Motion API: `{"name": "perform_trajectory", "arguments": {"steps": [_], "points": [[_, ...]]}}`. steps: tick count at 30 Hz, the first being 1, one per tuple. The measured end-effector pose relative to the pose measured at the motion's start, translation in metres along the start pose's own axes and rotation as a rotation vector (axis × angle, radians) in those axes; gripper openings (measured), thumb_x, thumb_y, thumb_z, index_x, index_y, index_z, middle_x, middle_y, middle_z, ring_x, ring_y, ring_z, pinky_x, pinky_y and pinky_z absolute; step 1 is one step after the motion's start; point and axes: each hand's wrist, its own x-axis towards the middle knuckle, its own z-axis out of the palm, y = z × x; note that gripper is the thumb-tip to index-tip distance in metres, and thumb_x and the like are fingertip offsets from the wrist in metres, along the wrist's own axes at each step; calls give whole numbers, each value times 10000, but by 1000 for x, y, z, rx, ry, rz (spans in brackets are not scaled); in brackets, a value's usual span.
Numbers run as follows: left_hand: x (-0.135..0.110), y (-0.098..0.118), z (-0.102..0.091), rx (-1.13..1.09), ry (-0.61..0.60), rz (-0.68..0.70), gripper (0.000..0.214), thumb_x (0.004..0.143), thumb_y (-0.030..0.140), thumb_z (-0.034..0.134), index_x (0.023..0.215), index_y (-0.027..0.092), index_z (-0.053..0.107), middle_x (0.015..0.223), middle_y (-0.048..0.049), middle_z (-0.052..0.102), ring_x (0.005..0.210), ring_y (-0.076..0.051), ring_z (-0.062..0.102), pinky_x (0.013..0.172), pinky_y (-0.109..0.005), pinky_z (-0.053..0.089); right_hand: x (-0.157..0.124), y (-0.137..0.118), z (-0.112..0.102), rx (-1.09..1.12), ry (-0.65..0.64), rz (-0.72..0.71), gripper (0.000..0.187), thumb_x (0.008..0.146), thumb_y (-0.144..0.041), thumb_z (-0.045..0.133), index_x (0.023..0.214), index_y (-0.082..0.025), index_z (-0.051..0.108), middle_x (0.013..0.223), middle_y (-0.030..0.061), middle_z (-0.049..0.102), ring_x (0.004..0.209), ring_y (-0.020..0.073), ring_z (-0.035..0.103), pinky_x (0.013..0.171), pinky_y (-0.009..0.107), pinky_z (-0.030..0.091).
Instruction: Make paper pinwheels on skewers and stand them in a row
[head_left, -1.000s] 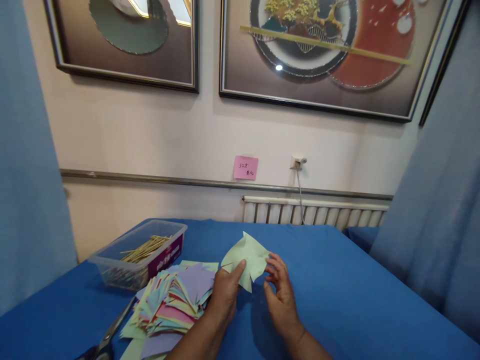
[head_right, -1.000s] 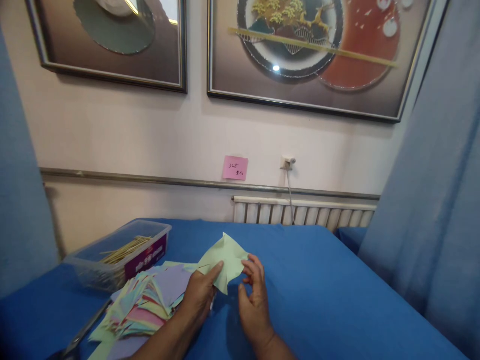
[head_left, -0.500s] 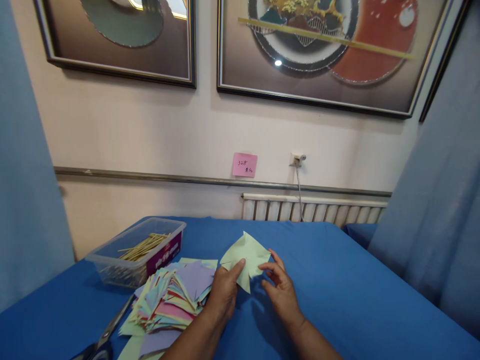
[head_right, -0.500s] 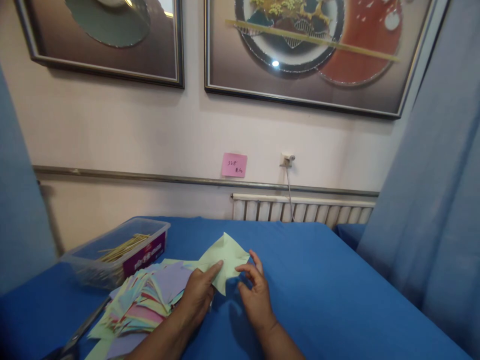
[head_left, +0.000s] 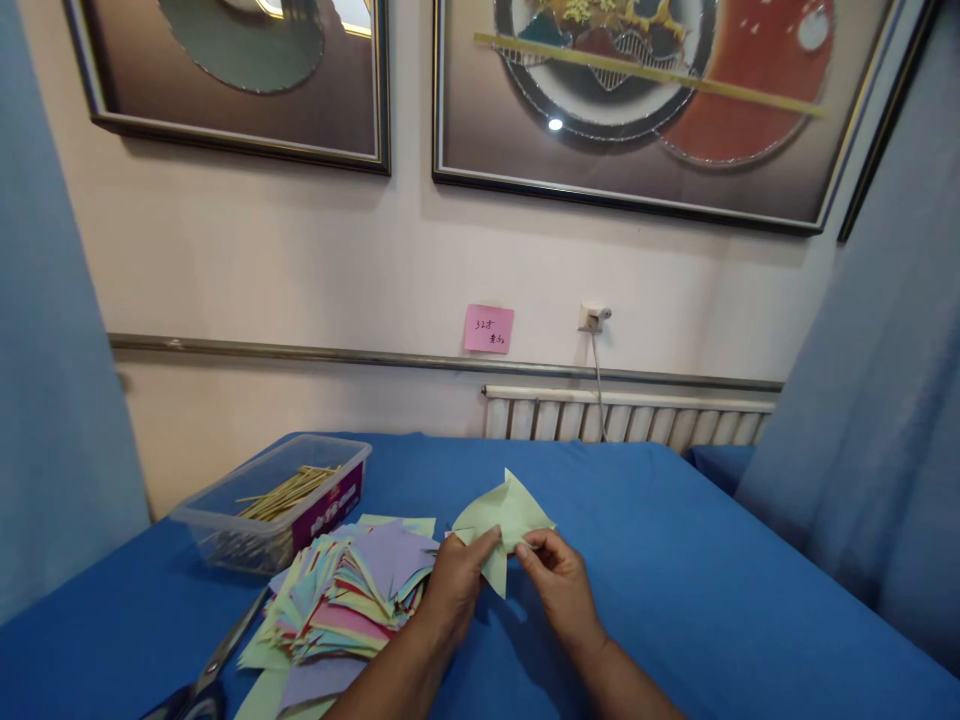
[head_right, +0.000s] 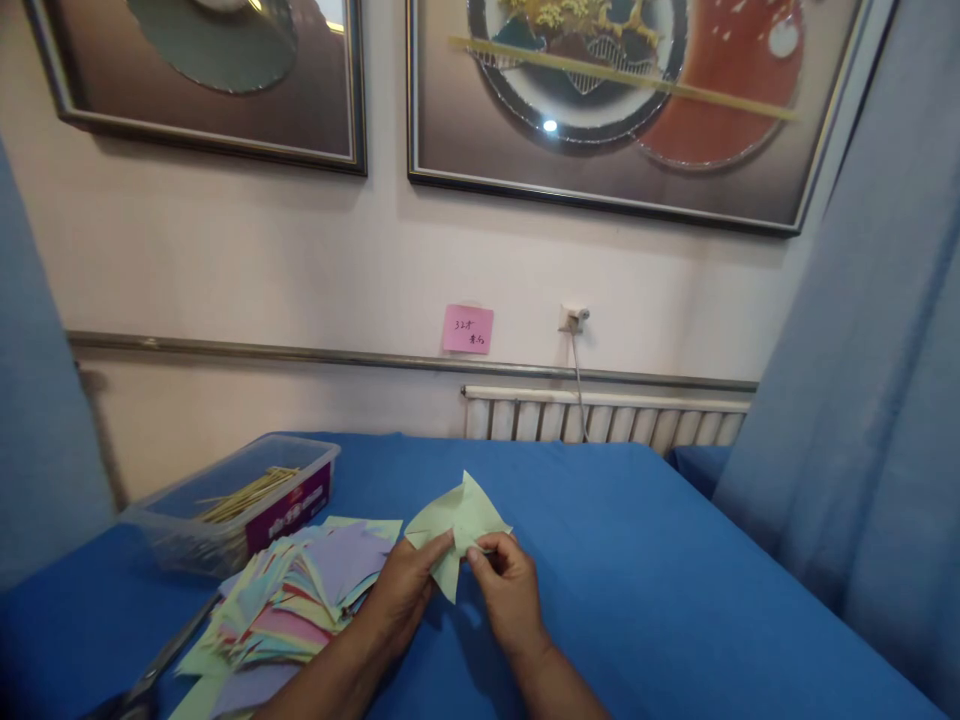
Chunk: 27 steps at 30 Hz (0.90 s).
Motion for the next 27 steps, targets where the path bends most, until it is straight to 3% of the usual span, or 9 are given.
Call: {"name": "perform_trajectory", "arguments": {"steps": [8,27], "points": [[-2,0,2,18,28,-15,377,635,312,730,950,110,680,768,-95,729,698,-235,669,633,-307,511,0,5,-1,-3,38,62,226,682,-376,686,683,-163,613,626,-1,591,574,142,508,567,248,409],[-1,-5,-1,16,29,-23,350,655,351,709,916,118,699,813,-100,731,694,-225,671,640,-303,514,-3,-5,1,51,40,112,255,689,-413,680,680,-166,621,663,20,633,655,183,576,627,277,441]]}}
